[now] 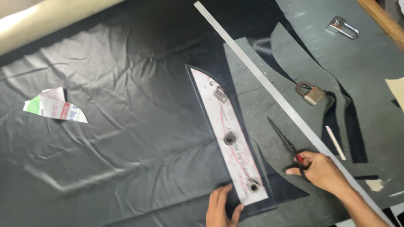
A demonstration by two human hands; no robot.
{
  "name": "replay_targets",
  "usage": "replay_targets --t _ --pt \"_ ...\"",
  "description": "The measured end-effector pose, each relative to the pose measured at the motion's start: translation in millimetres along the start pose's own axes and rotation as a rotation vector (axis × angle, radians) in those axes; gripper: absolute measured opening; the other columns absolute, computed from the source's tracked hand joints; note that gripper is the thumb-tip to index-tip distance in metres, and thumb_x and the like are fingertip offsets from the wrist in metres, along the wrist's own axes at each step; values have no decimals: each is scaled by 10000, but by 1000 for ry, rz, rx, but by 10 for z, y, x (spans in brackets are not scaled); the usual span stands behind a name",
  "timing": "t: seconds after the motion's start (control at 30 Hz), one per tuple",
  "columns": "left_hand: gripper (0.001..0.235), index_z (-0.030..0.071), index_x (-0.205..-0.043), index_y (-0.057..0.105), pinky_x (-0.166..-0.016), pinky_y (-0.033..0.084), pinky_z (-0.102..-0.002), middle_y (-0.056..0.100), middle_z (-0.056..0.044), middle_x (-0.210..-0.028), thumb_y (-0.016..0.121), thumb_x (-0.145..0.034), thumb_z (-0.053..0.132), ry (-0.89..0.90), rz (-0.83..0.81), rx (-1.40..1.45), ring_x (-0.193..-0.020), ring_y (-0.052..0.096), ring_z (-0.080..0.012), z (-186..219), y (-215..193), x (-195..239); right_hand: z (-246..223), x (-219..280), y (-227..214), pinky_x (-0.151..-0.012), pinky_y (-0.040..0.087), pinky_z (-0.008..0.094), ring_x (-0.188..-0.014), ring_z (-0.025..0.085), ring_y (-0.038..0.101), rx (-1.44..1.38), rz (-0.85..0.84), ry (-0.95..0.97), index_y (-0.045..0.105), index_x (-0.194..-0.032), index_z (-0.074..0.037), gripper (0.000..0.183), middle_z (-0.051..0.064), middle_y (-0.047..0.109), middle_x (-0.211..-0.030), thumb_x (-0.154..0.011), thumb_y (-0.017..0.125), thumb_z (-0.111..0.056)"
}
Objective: The person cuts shapes from black fabric with shears using paper and cardboard templates on a workbench, using metal locks as weights and marking the material with chalk.
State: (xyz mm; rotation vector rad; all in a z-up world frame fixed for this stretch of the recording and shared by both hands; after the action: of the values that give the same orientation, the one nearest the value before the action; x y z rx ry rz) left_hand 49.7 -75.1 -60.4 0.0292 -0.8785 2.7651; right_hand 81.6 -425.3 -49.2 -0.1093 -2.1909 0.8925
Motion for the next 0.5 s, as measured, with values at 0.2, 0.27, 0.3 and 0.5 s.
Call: replay_targets --t 0.2,0.27,0.3,0.5 --pt "752 84 -1306 611 -932 518 -414 619 -148 -1343 908 -615 81 -100 1 28 -1174 602 -357 840 -17 -268 144 -54 -284 -586 475 349 -572 173 608 41 35 2 778 -871 -38 465 67 713 -616 -655 975 -399" --pt "672 70 -1260 642 -918 521 -420 637 -146 -1266 896 -638 81 -14 72 -21 -1140 615 -364 908 26 -275 176 -56 -425 -620 504 381 -613 212 663 174 38 36 762 -934 -60 493 66 707 -678 -644 951 -410" --pt "632 64 -1237 657 -911 523 -423 646 -145 -1228 890 -649 81 27 106 -45 -1123 621 -368 912 43 -249 200 -38 -463 -637 518 398 -633 231 691 241 38 54 754 -966 -71 510 65 704 -709 -638 939 -416" --pt "413 70 -1126 702 -840 532 -420 692 -84 -1113 854 -744 108 9 92 -60 -1006 649 -328 806 247 -316 409 61 -535 -812 599 421 -932 292 788 660 41 75 613 -1293 -126 698 99 785 -882 -776 840 -536"
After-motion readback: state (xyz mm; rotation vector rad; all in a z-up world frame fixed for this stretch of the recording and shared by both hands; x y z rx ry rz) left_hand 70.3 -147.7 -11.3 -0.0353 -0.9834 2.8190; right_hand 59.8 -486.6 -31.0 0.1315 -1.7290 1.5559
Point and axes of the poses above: each hand's wrist, its own x-axis away from the middle knuckle, its own y-axis out of the palm, z = x × y, the point moved 5 cm from there along -x, towards the middle knuckle
